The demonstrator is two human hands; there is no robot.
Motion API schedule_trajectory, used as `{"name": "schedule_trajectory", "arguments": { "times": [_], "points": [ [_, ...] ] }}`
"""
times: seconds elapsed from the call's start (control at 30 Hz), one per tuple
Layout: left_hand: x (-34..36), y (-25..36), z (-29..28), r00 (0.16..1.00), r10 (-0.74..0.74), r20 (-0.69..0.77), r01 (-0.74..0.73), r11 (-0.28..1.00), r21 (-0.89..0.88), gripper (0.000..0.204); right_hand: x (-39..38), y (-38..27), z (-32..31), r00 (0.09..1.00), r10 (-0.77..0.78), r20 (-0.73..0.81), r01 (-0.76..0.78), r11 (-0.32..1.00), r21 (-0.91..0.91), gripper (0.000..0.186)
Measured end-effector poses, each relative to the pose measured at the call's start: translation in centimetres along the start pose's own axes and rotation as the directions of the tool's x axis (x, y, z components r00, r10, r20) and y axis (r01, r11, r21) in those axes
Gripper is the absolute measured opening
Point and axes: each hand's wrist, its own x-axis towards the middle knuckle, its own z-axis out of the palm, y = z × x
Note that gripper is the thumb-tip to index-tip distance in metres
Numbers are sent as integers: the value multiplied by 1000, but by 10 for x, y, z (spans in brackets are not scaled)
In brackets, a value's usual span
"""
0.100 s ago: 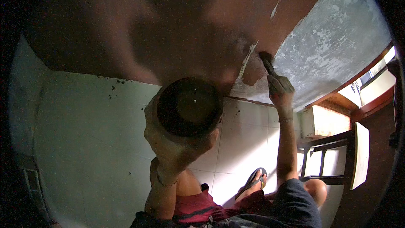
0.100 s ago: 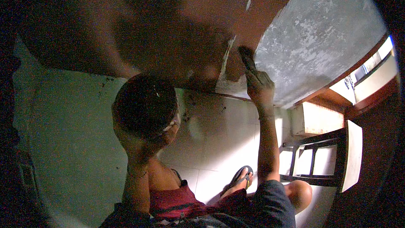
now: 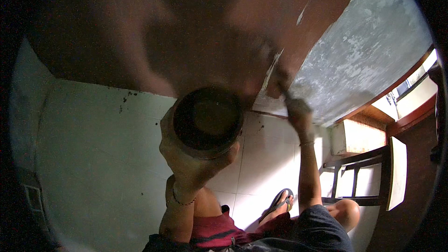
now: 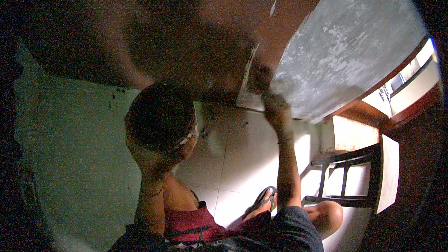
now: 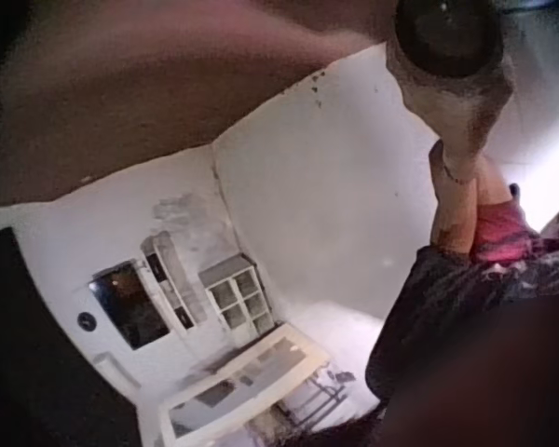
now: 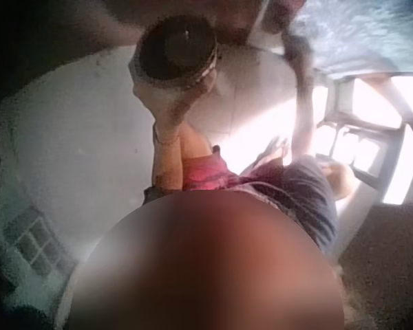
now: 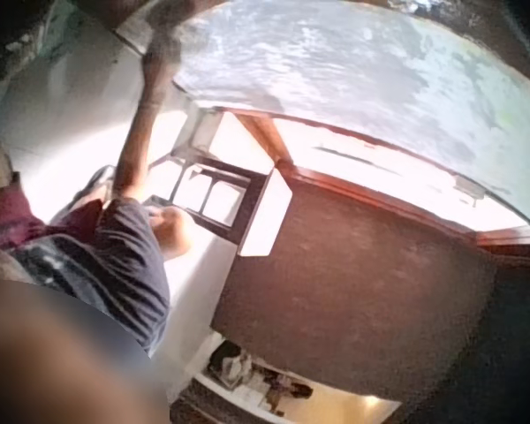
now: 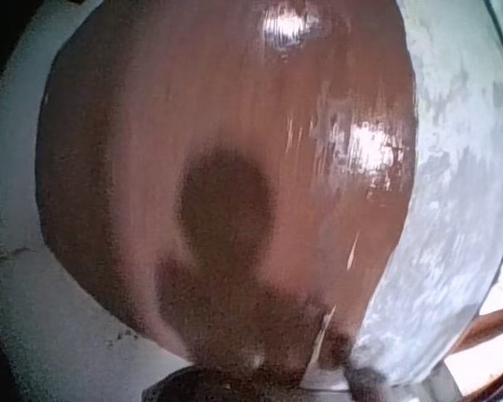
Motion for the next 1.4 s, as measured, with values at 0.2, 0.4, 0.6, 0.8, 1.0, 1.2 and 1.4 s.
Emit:
{"name": "schedule_trajectory", "arguments": {
  "times": [0.2, 0.4, 0.6, 0.8, 1.0, 1.2, 1.4],
  "points": [
    [6, 3, 1, 1000, 29, -9, -29, 999, -20, 98, 35, 3, 22, 973, -101, 207, 96, 995, 35, 15],
    [-3, -2, 6, 999, -22, 26, 22, 1000, 11, 98, 146, 42, -156, 909, -166, -381, 170, 985, -23, 30],
    [-5, 3, 6, 999, -18, 33, 18, 1000, 7, 98, 164, 32, -162, 806, -328, -492, 189, 932, -310, 49],
    [-4, 7, 1, 999, -25, 34, 25, 1000, -5, 98, 80, -8, -44, 864, -489, 116, 502, 851, -151, 40],
    [0, 10, -3, 999, -2, 40, 1, 1000, 17, 98, 146, 8, -146, 956, -229, 183, 276, 914, -297, 13],
    [2, 9, -4, 999, -18, 41, 15, 998, 65, 98, 216, 55, -219, 774, -436, -458, 267, 882, -388, 40],
    [-5, -1, -2, 991, -134, 17, 134, 990, -43, 99, 136, -15, -99, 886, -444, 135, 454, 769, -450, 40]
  ]
}}
